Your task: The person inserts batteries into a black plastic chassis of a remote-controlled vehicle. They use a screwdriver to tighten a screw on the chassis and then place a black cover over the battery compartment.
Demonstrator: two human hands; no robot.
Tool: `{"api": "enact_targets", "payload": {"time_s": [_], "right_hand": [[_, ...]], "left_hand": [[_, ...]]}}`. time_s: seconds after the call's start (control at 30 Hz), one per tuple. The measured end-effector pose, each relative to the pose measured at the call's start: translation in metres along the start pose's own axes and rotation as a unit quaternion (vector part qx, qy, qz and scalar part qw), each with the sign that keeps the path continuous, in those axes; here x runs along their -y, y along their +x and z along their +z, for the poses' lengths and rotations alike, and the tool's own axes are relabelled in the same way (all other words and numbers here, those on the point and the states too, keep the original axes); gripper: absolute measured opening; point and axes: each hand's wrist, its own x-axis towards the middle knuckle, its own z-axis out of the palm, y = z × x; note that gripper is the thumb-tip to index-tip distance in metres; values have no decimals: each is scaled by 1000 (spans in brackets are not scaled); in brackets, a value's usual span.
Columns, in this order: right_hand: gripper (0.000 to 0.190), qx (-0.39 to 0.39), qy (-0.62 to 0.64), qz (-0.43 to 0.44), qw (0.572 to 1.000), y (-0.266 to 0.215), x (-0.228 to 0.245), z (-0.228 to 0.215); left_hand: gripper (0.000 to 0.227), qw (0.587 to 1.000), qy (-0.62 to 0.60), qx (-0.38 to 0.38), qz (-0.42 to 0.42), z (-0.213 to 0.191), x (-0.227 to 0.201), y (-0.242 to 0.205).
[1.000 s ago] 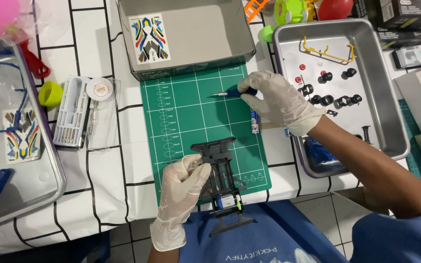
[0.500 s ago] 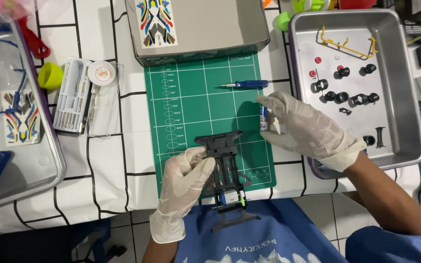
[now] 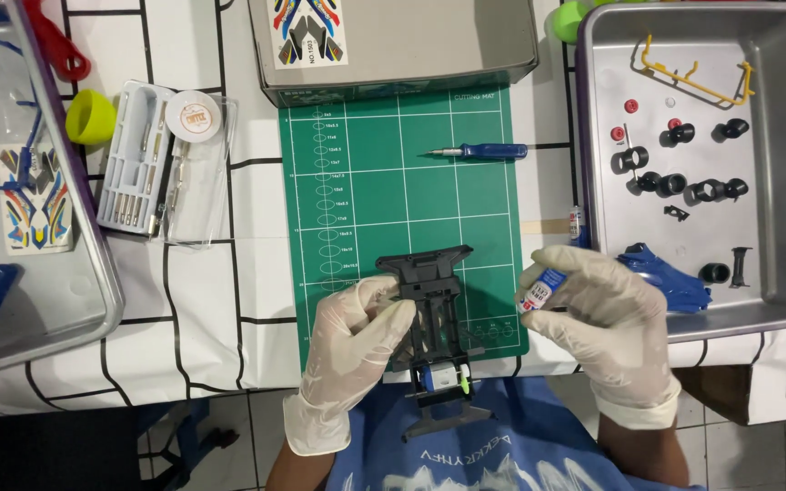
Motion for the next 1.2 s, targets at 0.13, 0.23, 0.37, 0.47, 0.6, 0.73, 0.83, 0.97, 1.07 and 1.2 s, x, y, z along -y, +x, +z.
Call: {"api": "enact_targets", "payload": {"time_s": [0.13, 0.23, 0.37, 0.47, 0.6, 0.73, 0.83, 0.97, 1.07, 1.2], "right_hand": [[43, -10, 33, -68, 997, -21, -21, 7], [41, -19, 0, -128, 992, -27, -17, 24], [21, 61, -71, -151, 984, -24, -11, 25], [27, 89, -52, -80, 991, -23, -1, 33], [28, 91, -111, -91, 985, -14, 3, 34], [31, 170, -179, -64, 967, -10, 9, 27], [29, 151, -173, -57, 972, -14, 14, 29], [40, 47, -104, -76, 991, -24, 4, 33], [36, 19, -103, -19, 994, -22, -1, 36], [45, 10, -35, -1, 999, -22, -4, 44]], "left_hand": [[35, 1000, 17, -7, -25, 0, 0, -1], [41, 1000, 18, -9, -16, 2, 6, -1], [39, 1000, 11, -11, 5, 2, 8, -3], [41, 1000, 22, -11, 2, 2, 7, -3], [40, 999, 39, -12, 2, 3, 2, -3], [41, 999, 36, 0, 7, 3, 1, -3], [42, 1000, 28, -6, 3, 3, 4, -3], [40, 1000, 11, -9, 16, 3, 6, -3], [39, 999, 19, 1, 32, 2, 6, -3], [43, 999, 36, -6, 31, 2, 6, -3]]}}
